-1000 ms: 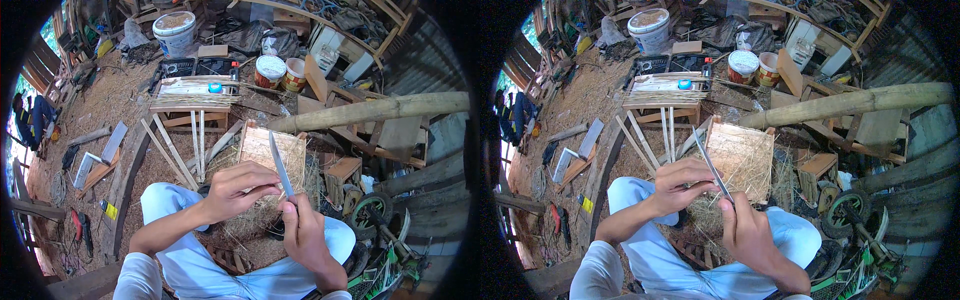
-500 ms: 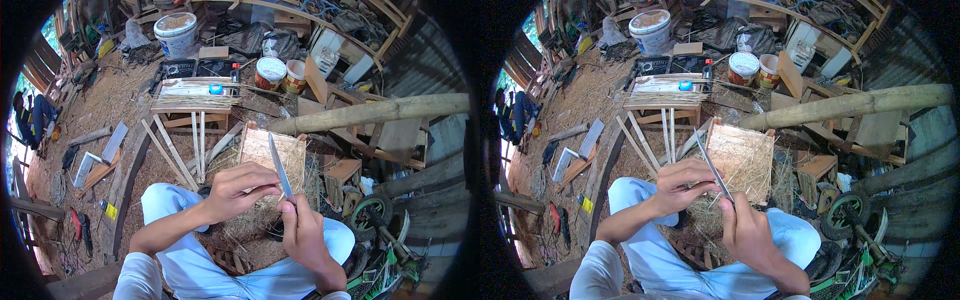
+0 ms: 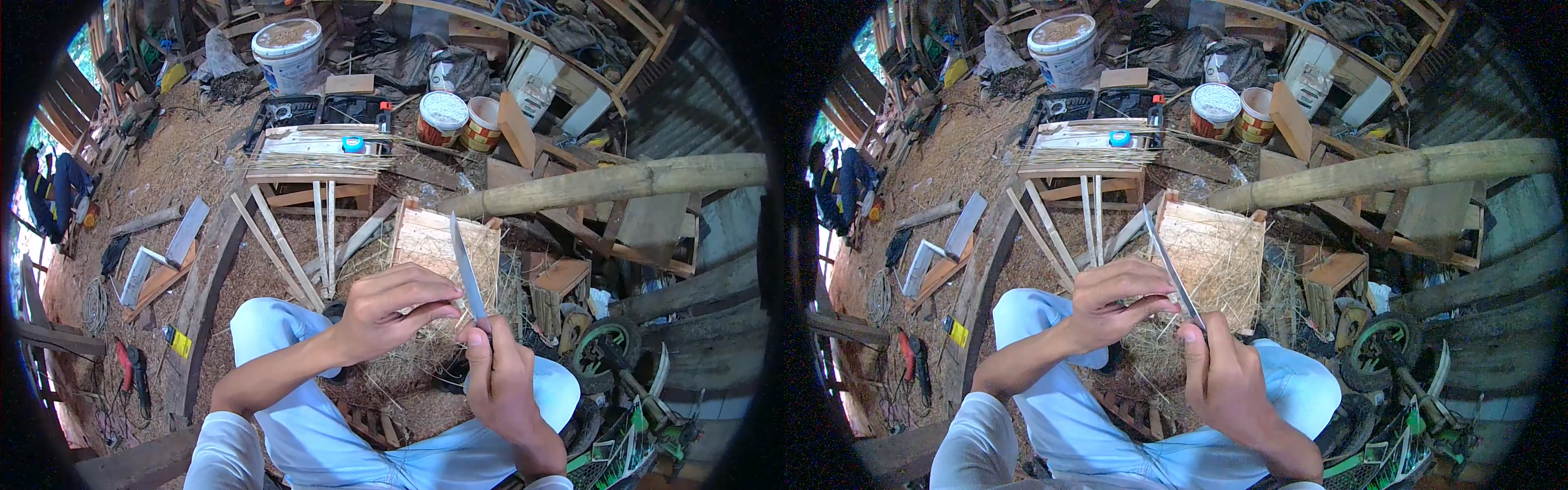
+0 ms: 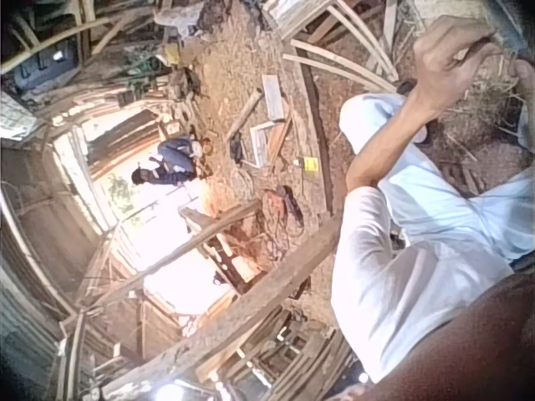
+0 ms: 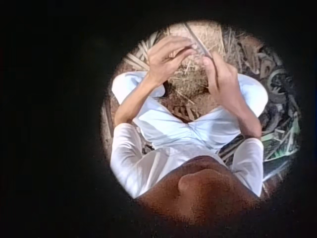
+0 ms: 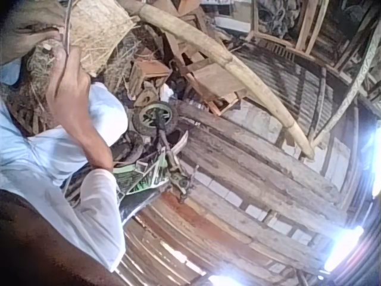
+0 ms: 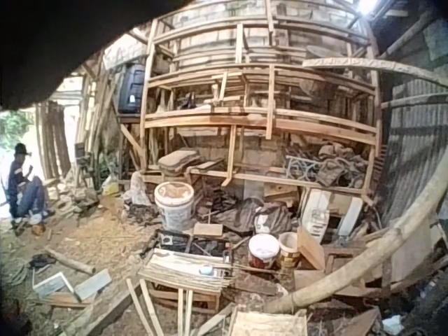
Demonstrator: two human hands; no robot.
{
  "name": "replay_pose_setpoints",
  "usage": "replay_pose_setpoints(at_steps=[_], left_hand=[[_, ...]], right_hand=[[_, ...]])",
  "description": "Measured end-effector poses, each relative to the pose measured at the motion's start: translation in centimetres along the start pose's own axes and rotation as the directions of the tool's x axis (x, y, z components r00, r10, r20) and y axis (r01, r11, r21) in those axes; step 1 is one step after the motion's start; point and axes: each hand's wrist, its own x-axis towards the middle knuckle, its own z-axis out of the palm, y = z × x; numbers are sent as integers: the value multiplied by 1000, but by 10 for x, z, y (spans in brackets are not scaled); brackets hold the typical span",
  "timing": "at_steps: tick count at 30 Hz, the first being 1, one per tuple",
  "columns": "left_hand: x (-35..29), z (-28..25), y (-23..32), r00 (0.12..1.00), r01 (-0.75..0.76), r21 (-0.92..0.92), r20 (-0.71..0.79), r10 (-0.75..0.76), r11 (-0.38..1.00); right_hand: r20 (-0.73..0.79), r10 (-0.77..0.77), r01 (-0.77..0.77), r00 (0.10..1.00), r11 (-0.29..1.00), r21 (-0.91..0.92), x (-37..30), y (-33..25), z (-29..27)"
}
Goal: Trimming and shaping thin wooden strips using a knife to construct or repair a small structure like a bird cage.
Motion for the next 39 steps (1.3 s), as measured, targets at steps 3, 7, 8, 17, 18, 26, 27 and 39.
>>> replay_pose_setpoints(at_steps=[3,7,8,17,18,26,27,39], left_hand=[[-1,0,0,1000,5,0,-2,-5,1000],[-1,1,-1,1000,-9,6,-11,9,1000],[-1,2,-2,1000,-8,7,-11,8,1000],[-2,2,-3,999,-27,19,-18,27,999],[-2,2,-2,1000,-25,18,-18,25,1000],[-1,5,-2,1000,-4,23,-23,5,1000],[-2,4,-2,1000,4,20,-24,-3,1000],[-1,2,0,994,110,20,4,-110,994]], right_hand=[[15,-23,23,1000,1000,-5,3,-2,0],[29,-23,24,999,999,-23,2,-2,0],[38,-18,19,999,1000,-13,2,-3,0],[27,-26,28,999,998,-60,0,2,3],[22,-38,40,999,996,-80,0,3,3],[10,-54,55,998,972,-230,0,-1,4],[11,-48,49,999,970,-238,1,-2,5],[76,120,-99,990,968,-232,6,-14,-1]])
